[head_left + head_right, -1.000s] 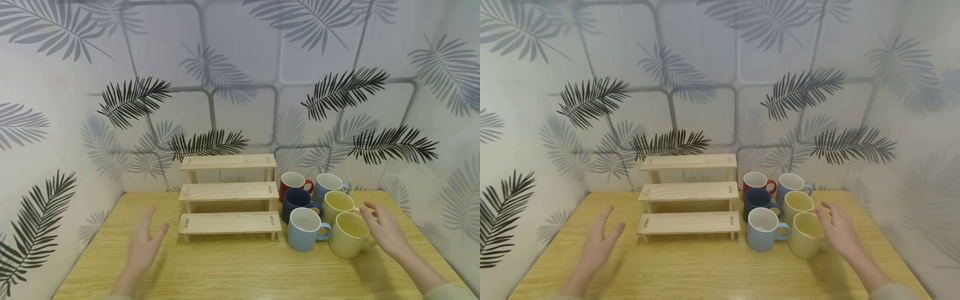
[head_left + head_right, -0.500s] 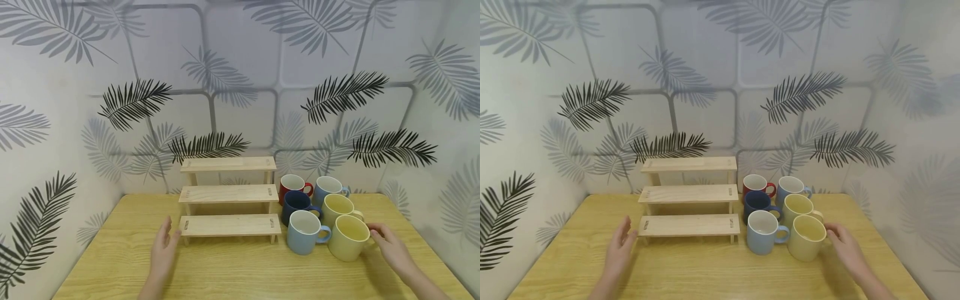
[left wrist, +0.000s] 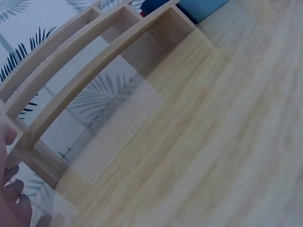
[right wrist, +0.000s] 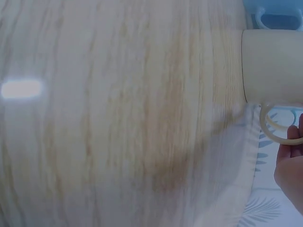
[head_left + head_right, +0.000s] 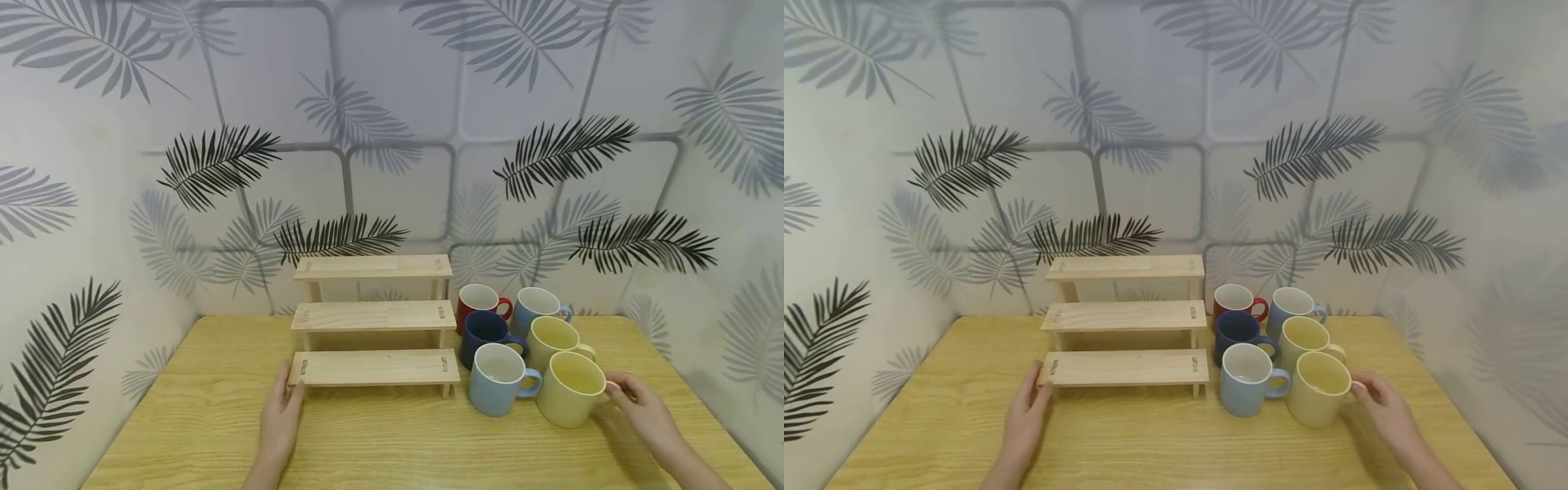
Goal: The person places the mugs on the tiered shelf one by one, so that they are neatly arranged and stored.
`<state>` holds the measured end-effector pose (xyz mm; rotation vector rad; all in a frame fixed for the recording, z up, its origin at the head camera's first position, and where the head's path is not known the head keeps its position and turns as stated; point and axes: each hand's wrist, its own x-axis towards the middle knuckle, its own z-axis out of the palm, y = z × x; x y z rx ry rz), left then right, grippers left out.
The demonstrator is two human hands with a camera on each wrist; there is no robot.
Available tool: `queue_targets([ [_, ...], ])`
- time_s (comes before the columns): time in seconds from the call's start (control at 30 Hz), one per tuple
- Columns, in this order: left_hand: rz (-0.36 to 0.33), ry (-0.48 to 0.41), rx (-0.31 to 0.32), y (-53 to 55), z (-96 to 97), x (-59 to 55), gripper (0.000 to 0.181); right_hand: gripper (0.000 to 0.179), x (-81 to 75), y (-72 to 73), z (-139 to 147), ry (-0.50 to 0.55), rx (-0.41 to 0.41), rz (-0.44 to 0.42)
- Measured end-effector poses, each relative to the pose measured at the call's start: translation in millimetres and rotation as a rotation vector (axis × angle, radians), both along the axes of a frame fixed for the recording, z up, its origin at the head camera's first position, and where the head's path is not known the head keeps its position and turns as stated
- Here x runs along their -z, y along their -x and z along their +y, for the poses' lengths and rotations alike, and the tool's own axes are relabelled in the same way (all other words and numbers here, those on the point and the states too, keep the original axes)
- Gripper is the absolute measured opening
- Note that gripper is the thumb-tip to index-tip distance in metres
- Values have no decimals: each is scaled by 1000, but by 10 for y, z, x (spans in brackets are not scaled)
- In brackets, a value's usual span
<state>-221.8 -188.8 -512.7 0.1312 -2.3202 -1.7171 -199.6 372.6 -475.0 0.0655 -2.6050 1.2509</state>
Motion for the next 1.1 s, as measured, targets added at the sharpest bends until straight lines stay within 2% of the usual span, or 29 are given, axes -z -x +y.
queue_targets([
  [0.13, -8, 199, -6, 5, -13, 37, 62, 37, 19, 5, 1, 84, -13, -15],
  [0.23, 11, 252, -2, 21, -12, 52, 60, 33, 30, 15, 10, 153, -30, -10],
  [0.37, 6, 276, -11, 15, -18, 53, 60, 21, 62, 27, 15, 248, -63, 1],
  [0.5, -13, 286, -18, 2, -29, 50, 60, 10, 101, 17, 14, 402, -118, 3],
  [0.67, -15, 302, -16, -10, -28, 56, 60, 19, 144, -13, 30, 588, -222, -17],
  [0.83, -13, 309, -22, -28, -21, 52, 60, 27, 211, -49, -8, 797, -352, 59],
  [0.93, -7, 324, -36, -29, -23, 50, 60, 29, 226, -77, -85, 883, -344, 101],
  [1.1, 0, 336, -42, -29, -22, 44, 60, 30, 131, -154, -231, 898, -198, 112],
])
